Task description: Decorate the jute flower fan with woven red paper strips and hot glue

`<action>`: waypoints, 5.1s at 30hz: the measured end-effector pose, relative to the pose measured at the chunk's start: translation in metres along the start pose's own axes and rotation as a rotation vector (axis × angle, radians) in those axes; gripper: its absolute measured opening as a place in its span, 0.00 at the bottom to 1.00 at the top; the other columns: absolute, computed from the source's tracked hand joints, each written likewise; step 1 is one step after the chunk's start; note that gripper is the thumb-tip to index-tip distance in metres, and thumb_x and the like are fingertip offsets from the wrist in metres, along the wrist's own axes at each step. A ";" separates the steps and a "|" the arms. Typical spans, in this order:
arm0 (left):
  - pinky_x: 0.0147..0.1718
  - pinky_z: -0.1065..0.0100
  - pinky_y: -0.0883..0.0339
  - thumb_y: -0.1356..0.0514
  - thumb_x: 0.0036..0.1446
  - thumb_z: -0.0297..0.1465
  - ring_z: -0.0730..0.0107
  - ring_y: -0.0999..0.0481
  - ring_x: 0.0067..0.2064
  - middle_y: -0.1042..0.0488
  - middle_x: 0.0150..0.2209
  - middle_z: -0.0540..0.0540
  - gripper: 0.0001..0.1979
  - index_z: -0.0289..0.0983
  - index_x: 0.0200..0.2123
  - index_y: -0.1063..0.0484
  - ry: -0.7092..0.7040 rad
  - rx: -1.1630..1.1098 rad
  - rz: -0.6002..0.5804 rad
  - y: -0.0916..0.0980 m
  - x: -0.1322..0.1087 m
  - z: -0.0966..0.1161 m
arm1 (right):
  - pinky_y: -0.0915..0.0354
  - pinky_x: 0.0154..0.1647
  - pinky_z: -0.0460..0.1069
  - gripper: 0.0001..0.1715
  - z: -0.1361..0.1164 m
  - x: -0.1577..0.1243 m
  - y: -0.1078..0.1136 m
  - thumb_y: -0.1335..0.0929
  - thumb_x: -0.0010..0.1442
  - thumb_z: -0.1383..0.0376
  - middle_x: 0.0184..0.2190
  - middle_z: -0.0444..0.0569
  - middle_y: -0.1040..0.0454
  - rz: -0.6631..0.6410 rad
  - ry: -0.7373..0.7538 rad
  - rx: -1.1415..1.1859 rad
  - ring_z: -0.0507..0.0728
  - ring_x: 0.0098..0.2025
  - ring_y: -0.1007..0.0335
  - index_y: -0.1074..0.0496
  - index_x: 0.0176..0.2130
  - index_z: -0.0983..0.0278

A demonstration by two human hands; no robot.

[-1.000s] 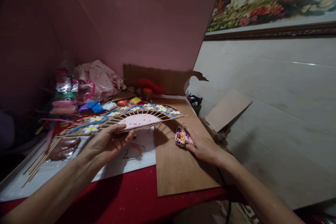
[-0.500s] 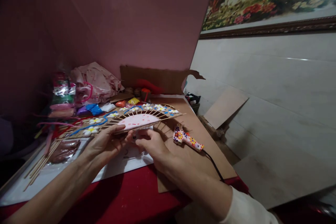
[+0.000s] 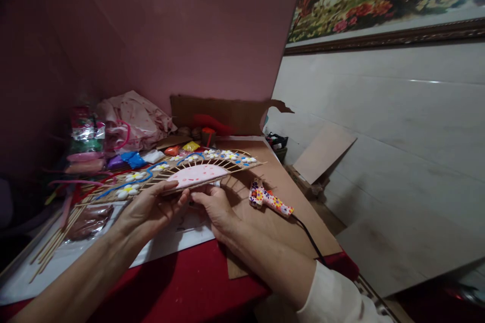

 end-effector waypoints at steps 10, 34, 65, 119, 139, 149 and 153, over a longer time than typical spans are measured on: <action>0.23 0.72 0.26 0.49 0.54 0.16 0.69 0.24 0.22 0.26 0.23 0.41 0.08 0.28 0.35 0.32 0.009 0.026 -0.023 0.000 0.001 0.000 | 0.32 0.32 0.50 0.05 0.007 0.003 0.006 0.33 0.51 0.65 0.32 0.50 0.24 0.018 -0.054 0.130 0.57 0.36 0.28 0.29 0.32 0.62; 0.21 0.72 0.27 0.48 0.54 0.16 0.69 0.24 0.21 0.24 0.24 0.38 0.07 0.26 0.32 0.30 -0.028 0.035 0.009 0.002 0.002 -0.001 | 0.38 0.26 0.47 0.07 0.030 0.012 0.013 0.27 0.49 0.64 0.23 0.46 0.26 0.045 -0.204 0.464 0.53 0.27 0.32 0.26 0.29 0.66; 0.24 0.71 0.26 0.48 0.53 0.15 0.69 0.24 0.23 0.25 0.24 0.40 0.08 0.28 0.33 0.31 -0.018 0.024 0.015 0.004 0.006 -0.010 | 0.32 0.45 0.56 0.15 -0.004 -0.006 0.012 0.36 0.63 0.62 0.50 0.52 0.32 0.149 -0.081 0.368 0.57 0.45 0.32 0.34 0.49 0.63; 0.30 0.67 0.24 0.49 0.52 0.14 0.63 0.22 0.32 0.25 0.31 0.39 0.11 0.30 0.34 0.32 0.013 -0.052 0.038 0.003 0.006 -0.014 | 0.42 0.28 0.48 0.07 0.036 0.010 0.019 0.28 0.44 0.64 0.24 0.46 0.27 0.224 0.000 0.381 0.54 0.28 0.36 0.25 0.29 0.62; 0.25 0.71 0.25 0.49 0.52 0.15 0.69 0.23 0.24 0.24 0.26 0.41 0.10 0.29 0.35 0.31 0.022 -0.027 0.023 0.001 0.003 -0.010 | 0.45 0.21 0.45 0.13 0.014 0.004 0.025 0.29 0.45 0.59 0.18 0.40 0.34 0.337 0.161 0.037 0.49 0.20 0.42 0.32 0.24 0.65; 0.26 0.70 0.24 0.50 0.53 0.14 0.67 0.22 0.26 0.24 0.26 0.41 0.11 0.29 0.36 0.32 0.013 -0.056 0.014 -0.003 0.000 -0.011 | 0.41 0.29 0.46 0.12 0.008 0.002 0.026 0.30 0.48 0.60 0.21 0.42 0.32 0.357 0.231 -0.041 0.51 0.26 0.39 0.32 0.25 0.66; 0.26 0.70 0.25 0.50 0.55 0.15 0.68 0.23 0.25 0.25 0.25 0.42 0.10 0.30 0.36 0.32 0.014 -0.059 -0.003 -0.005 -0.001 -0.008 | 0.40 0.29 0.46 0.11 0.006 0.001 0.022 0.32 0.50 0.60 0.23 0.42 0.31 0.298 0.238 -0.009 0.50 0.26 0.37 0.31 0.27 0.66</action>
Point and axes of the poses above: each hand's wrist, its own x-axis towards the middle knuckle, its own y-axis out of the back of the hand, z = x × y, the point moved 6 cm from there along x, towards the middle knuckle
